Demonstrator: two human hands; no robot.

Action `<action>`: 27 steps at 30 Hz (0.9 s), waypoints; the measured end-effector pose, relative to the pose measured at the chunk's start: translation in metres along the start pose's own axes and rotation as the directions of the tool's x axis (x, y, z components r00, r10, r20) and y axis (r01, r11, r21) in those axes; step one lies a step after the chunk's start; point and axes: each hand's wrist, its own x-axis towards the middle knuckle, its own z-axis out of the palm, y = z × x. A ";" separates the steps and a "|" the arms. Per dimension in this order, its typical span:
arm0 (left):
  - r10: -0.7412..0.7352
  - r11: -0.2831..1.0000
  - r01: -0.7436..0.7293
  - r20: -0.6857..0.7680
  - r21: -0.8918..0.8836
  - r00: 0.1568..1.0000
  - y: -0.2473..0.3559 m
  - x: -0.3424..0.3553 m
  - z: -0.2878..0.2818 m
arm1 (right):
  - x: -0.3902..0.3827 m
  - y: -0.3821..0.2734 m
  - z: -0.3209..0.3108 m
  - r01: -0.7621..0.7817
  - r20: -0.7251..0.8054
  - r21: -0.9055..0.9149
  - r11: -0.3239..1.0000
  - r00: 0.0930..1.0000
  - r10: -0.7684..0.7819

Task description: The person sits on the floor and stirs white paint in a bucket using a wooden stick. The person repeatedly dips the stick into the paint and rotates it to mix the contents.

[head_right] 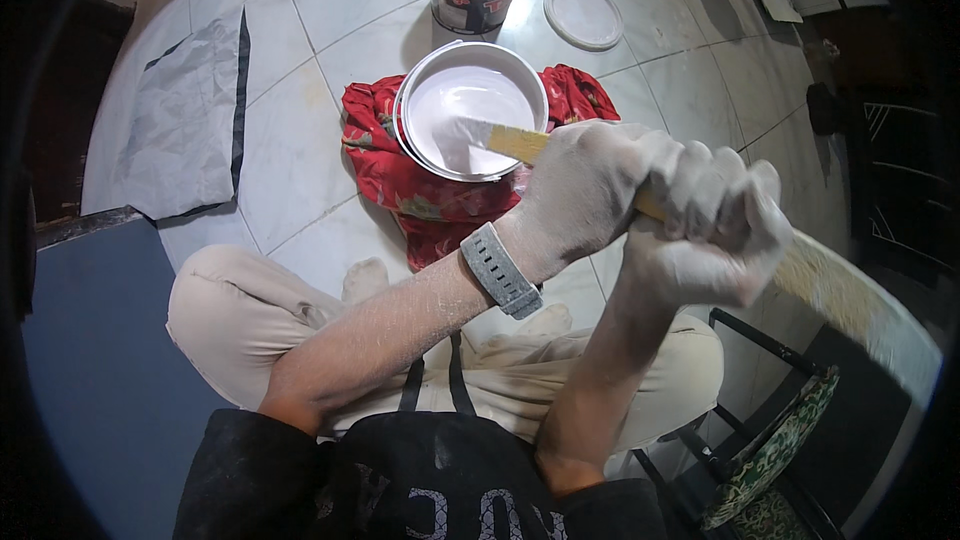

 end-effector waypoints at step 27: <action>-0.030 0.999 0.031 0.057 -0.014 0.998 -0.002 0.002 -0.002 | 0.002 0.006 -0.005 0.015 -0.043 -0.033 0.999 0.999 -0.016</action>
